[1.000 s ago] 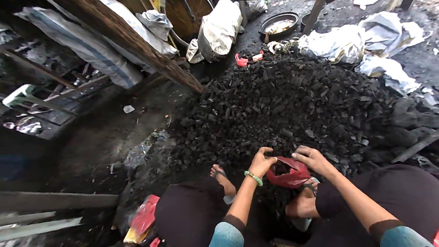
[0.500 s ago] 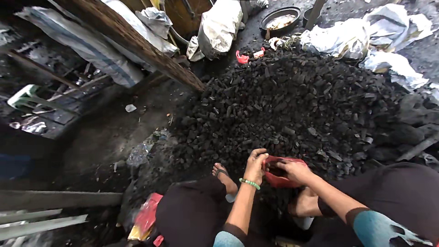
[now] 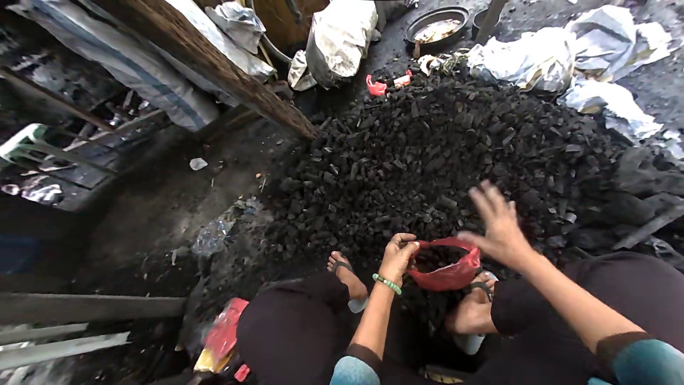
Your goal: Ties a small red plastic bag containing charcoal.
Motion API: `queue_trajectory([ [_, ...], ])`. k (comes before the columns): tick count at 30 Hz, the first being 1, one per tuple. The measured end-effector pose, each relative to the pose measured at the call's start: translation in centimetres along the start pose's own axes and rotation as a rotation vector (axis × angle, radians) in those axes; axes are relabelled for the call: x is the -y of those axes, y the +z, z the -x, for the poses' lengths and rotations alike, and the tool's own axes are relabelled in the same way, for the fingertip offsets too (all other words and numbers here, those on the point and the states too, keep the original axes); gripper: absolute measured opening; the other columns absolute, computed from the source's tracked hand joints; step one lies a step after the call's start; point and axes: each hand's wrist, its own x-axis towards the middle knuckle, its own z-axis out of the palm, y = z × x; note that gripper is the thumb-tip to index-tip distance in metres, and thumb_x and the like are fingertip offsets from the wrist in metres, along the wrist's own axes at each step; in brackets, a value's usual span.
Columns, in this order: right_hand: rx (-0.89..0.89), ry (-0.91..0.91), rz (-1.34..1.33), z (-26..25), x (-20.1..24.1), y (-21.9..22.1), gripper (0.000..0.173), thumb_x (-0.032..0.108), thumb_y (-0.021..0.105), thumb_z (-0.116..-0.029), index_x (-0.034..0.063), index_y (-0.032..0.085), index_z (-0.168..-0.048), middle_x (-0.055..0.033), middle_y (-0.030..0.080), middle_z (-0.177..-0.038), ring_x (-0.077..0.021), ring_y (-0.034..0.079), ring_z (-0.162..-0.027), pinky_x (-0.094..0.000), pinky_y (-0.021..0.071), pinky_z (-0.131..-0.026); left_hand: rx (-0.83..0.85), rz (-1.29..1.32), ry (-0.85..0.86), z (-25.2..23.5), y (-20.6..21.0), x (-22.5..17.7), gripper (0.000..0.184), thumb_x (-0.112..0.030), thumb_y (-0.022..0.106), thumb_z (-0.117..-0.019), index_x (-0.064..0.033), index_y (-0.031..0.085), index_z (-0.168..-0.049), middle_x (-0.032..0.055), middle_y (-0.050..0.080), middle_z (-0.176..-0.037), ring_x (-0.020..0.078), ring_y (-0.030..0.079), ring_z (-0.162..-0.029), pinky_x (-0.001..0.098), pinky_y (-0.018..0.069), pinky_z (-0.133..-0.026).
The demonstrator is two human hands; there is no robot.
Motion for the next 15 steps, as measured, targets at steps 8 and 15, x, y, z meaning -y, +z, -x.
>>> queue_trajectory([
  [8,0.535,-0.385,0.318,1.5,-2.7,1.0,0.02,0.0,0.072,-0.0897,0.0003,0.074,-0.109,-0.0196,0.073,-0.109,-0.0435,0.064,-0.118,-0.0786,0.0203,-0.113,0.185,-1.138,-0.206,1.2,0.2,-1.6,0.075,-0.026,0.074,-0.0937,-0.0098,0.037,-0.157,0.0291,0.043,-0.151,0.046,0.057,-0.124,0.0603,0.0471,-0.102],
  [15,0.244,-0.607,0.242,0.8,1.5,-0.6,0.011,-0.001,0.074,-0.0855,0.0021,0.073,-0.096,-0.0154,0.072,-0.086,-0.0351,0.073,-0.086,-0.0561,0.0559,-0.087,0.261,-1.18,-0.262,0.6,0.1,-2.8,0.035,-0.025,0.058,-0.1046,0.0068,0.066,-0.118,0.027,0.065,-0.125,0.0409,0.06,-0.122,0.0594,0.0449,-0.102],
])
